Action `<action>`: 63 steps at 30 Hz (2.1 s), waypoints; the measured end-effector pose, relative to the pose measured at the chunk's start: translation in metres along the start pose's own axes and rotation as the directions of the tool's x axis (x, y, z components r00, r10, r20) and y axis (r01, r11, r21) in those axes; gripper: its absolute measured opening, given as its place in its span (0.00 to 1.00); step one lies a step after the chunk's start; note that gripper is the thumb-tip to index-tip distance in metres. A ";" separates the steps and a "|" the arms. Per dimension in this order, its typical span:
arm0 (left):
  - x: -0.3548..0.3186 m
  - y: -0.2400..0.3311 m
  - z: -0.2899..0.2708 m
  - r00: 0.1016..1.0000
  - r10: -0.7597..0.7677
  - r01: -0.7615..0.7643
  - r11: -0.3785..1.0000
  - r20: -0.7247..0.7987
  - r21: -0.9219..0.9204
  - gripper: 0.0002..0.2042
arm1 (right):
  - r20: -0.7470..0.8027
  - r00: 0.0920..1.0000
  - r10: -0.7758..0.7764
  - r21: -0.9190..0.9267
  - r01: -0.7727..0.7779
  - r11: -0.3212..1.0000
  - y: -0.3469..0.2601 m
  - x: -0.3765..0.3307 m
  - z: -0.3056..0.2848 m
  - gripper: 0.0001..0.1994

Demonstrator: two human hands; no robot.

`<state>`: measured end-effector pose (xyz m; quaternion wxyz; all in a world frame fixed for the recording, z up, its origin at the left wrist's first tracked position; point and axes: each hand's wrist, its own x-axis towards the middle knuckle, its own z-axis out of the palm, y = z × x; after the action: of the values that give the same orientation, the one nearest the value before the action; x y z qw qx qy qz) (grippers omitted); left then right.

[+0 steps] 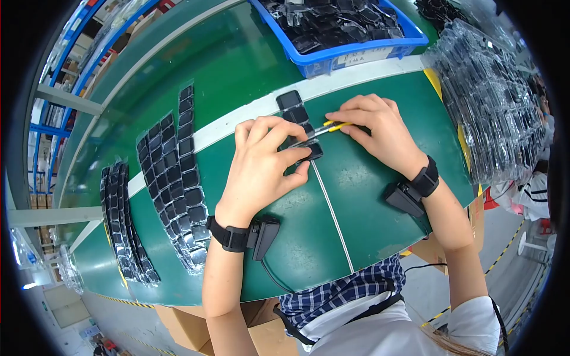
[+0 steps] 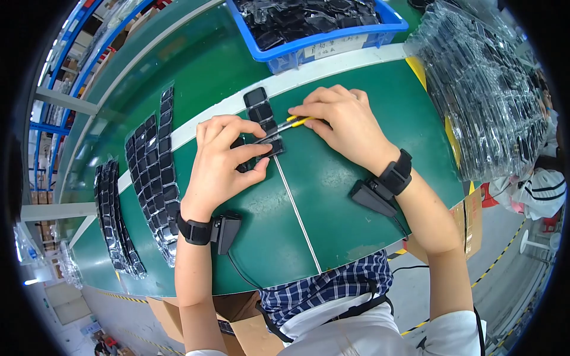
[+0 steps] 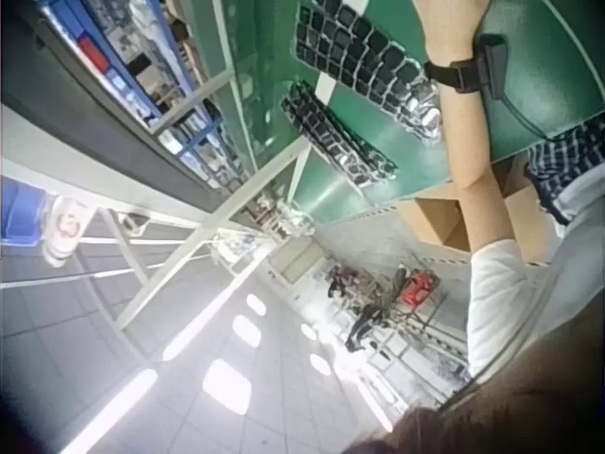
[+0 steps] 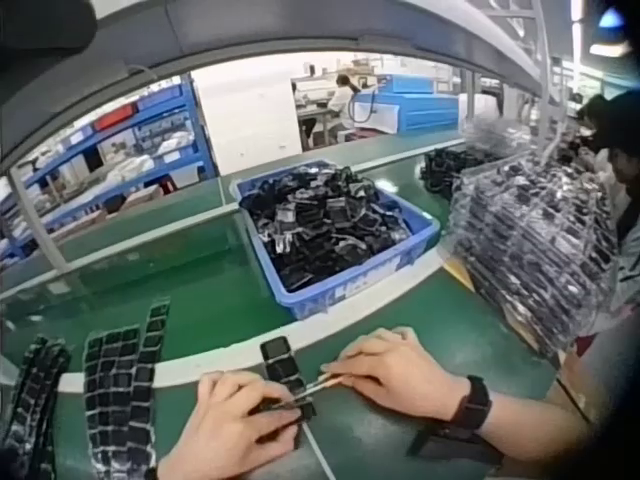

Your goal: The person separates small black components from a plastic strip using a utility knife and places them into a blue bin.

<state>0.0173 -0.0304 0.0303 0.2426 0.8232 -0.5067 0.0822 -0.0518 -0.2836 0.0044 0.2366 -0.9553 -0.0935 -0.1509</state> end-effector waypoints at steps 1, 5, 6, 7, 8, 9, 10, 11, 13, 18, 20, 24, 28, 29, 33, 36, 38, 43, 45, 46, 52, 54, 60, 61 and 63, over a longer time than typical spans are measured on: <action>0.001 -0.002 0.002 1.000 -0.003 0.003 1.000 -0.004 0.006 0.09 | -0.002 1.000 -0.008 0.001 0.008 1.000 0.000 0.000 0.000 0.16; 0.003 -0.008 0.009 0.985 -0.142 0.139 0.990 -0.103 -0.038 0.07 | 0.072 0.995 -0.075 0.047 0.072 0.996 0.001 -0.001 -0.006 0.16; 0.003 -0.011 0.011 0.981 -0.174 0.171 0.984 -0.086 -0.045 0.07 | 0.083 0.990 -0.111 0.069 0.105 0.992 0.002 0.001 -0.007 0.16; 0.002 -0.013 0.013 0.976 -0.206 0.203 0.978 -0.070 -0.051 0.07 | 0.084 0.991 -0.108 0.069 0.103 0.992 0.002 0.001 -0.008 0.16; 0.001 -0.016 0.017 0.976 -0.205 0.202 0.978 -0.068 -0.054 0.07 | 0.101 0.988 -0.112 0.091 0.103 0.990 0.002 0.001 -0.008 0.16; 0.001 -0.019 0.020 0.965 -0.254 0.243 0.957 -0.058 -0.157 0.07 | 0.118 0.986 -0.119 0.112 0.105 0.988 0.003 0.002 -0.009 0.16; 0.001 -0.021 0.023 0.952 -0.302 0.281 0.924 -0.044 -0.258 0.06 | 0.118 0.986 -0.118 0.110 0.105 0.988 0.004 0.001 -0.009 0.16; -0.001 -0.023 0.024 0.952 -0.301 0.280 0.924 -0.045 -0.259 0.06 | 0.123 0.984 -0.129 0.132 0.112 0.985 0.005 0.001 -0.009 0.16; 0.000 -0.023 0.025 0.954 -0.295 0.274 0.928 -0.049 -0.254 0.06 | 0.132 0.982 -0.137 0.149 0.117 0.982 0.007 0.001 -0.011 0.16; -0.001 -0.024 0.026 0.951 -0.305 0.285 0.929 -0.055 -0.236 0.07 | 0.198 0.966 -0.165 0.204 0.124 0.971 0.009 0.004 -0.018 0.15; -0.002 -0.025 0.026 0.946 -0.319 0.298 0.924 -0.052 -0.241 0.07 | 0.216 0.961 -0.170 0.209 0.125 0.970 0.010 0.005 -0.021 0.15; -0.001 -0.021 0.023 0.943 -0.331 0.315 0.916 -0.024 -0.250 0.08 | 0.222 0.959 -0.174 0.207 0.128 0.970 0.010 0.003 -0.021 0.15; -0.003 -0.025 0.025 0.933 -0.358 0.346 0.888 0.016 -0.303 0.09 | 0.221 0.961 -0.167 0.202 0.123 0.972 0.009 0.003 -0.017 0.15; -0.004 -0.026 0.026 0.933 -0.358 0.346 0.888 0.018 -0.302 0.09 | 0.231 0.959 -0.166 0.197 0.121 0.973 0.008 0.004 -0.016 0.14; -0.004 -0.025 0.027 0.912 -0.408 0.395 0.848 0.040 -0.354 0.09 | 0.224 0.962 -0.156 0.199 0.111 0.974 0.006 0.004 -0.011 0.13; -0.001 -0.024 0.026 0.908 -0.416 0.407 0.837 0.058 -0.366 0.10 | 0.202 0.964 -0.173 0.187 0.135 0.973 0.007 0.005 -0.006 0.14; -0.002 -0.024 0.026 0.908 -0.414 0.409 0.840 0.066 -0.356 0.10 | 0.207 0.962 -0.178 0.153 0.147 0.977 0.007 0.004 -0.001 0.14; -0.005 -0.027 0.025 0.915 -0.398 0.394 0.850 0.062 -0.350 0.10 | 0.189 0.962 -0.196 0.114 0.176 0.978 0.006 0.007 0.007 0.14; -0.004 -0.027 0.024 0.914 -0.399 0.398 0.847 0.074 -0.352 0.10 | 0.159 0.961 -0.225 0.065 0.218 0.974 0.006 0.007 0.008 0.14; -0.004 -0.027 0.024 0.911 -0.405 0.406 0.843 0.082 -0.353 0.09 | 0.158 0.962 -0.222 0.068 0.213 0.975 0.007 0.008 0.007 0.14; 0.001 -0.019 0.025 0.918 -0.394 0.389 0.875 0.043 -0.288 0.08 | 0.258 0.939 -0.226 0.022 0.229 0.973 0.015 0.011 -0.008 0.12; 0.001 -0.020 0.026 0.919 -0.392 0.387 0.873 0.045 -0.298 0.08 | 0.183 0.947 -0.266 0.074 0.256 0.964 0.014 0.010 -0.002 0.11; 0.001 -0.019 0.018 0.913 -0.396 0.408 0.867 0.102 -0.287 0.07 | 0.251 0.936 -0.246 0.068 0.236 0.969 0.014 0.011 -0.017 0.11; 0.000 -0.020 0.017 0.910 -0.402 0.414 0.868 0.101 -0.274 0.07 | 0.248 0.937 -0.247 0.069 0.238 0.969 0.017 0.010 -0.024 0.11; -0.001 -0.020 0.019 0.909 -0.412 0.412 0.859 0.067 -0.304 0.07 | 0.340 0.932 -0.125 0.079 0.104 0.991 0.029 0.006 -0.039 0.11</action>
<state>0.0319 -0.0311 0.0071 0.3815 0.8635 -0.3257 -0.0522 -0.0484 -0.3270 0.0272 0.2358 -0.9523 -0.1934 0.0079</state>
